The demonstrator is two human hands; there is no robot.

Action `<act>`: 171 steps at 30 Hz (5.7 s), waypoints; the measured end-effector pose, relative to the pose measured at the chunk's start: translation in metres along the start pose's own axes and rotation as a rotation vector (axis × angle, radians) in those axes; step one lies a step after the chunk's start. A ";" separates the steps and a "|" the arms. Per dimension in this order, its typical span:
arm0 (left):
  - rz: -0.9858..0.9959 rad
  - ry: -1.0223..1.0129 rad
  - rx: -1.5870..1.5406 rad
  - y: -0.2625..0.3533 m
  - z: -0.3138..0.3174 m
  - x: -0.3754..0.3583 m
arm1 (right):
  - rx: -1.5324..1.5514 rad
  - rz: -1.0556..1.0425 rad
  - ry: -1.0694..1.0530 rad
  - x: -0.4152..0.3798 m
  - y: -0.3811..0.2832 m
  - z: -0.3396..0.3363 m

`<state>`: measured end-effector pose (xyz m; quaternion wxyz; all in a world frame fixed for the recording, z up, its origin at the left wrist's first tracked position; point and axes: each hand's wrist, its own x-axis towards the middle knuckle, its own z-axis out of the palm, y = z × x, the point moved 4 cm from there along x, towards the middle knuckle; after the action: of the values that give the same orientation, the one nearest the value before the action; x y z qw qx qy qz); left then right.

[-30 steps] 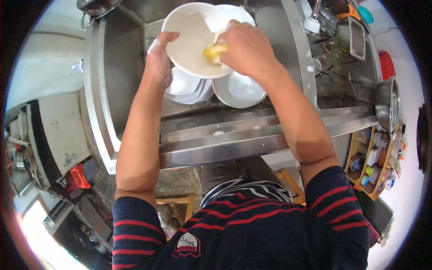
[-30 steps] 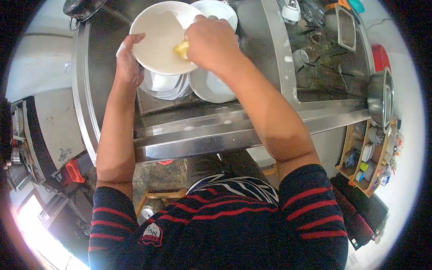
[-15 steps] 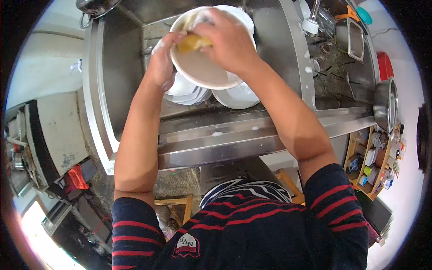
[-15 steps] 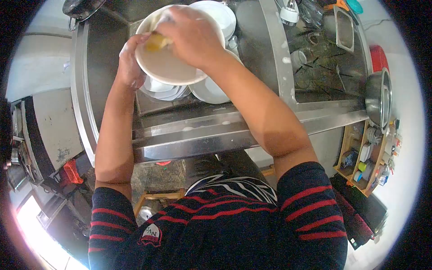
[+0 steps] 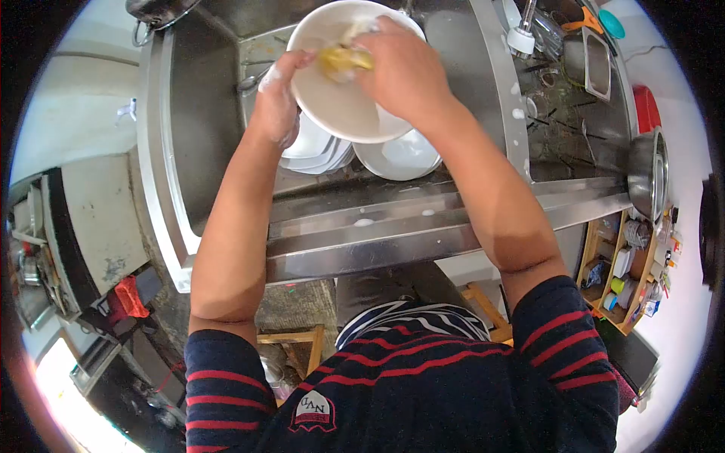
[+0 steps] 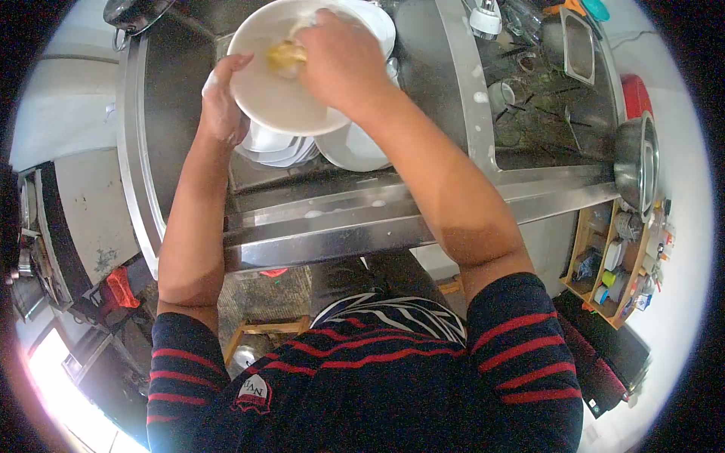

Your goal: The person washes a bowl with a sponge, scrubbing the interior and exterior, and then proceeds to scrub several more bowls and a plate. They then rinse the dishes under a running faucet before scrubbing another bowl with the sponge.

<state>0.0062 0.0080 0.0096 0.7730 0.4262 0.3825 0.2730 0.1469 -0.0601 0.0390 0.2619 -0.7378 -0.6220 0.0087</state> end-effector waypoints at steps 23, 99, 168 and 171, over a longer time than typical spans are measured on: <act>-0.050 0.034 0.110 -0.004 -0.009 0.007 | -0.183 -0.129 0.001 0.005 0.002 0.011; 0.169 0.407 -0.394 0.012 -0.033 0.014 | 0.321 -0.435 0.443 -0.002 -0.031 -0.017; 0.255 0.315 -0.482 0.014 -0.040 0.020 | 0.404 -0.429 0.394 -0.006 -0.043 -0.017; 0.226 0.288 -0.441 0.011 -0.026 0.014 | 0.369 -0.447 0.441 -0.001 -0.032 -0.019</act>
<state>-0.0089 0.0353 0.0053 0.7494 0.2447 0.3698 0.4918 0.1234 -0.0649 0.0677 0.5139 -0.5082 -0.6844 -0.0960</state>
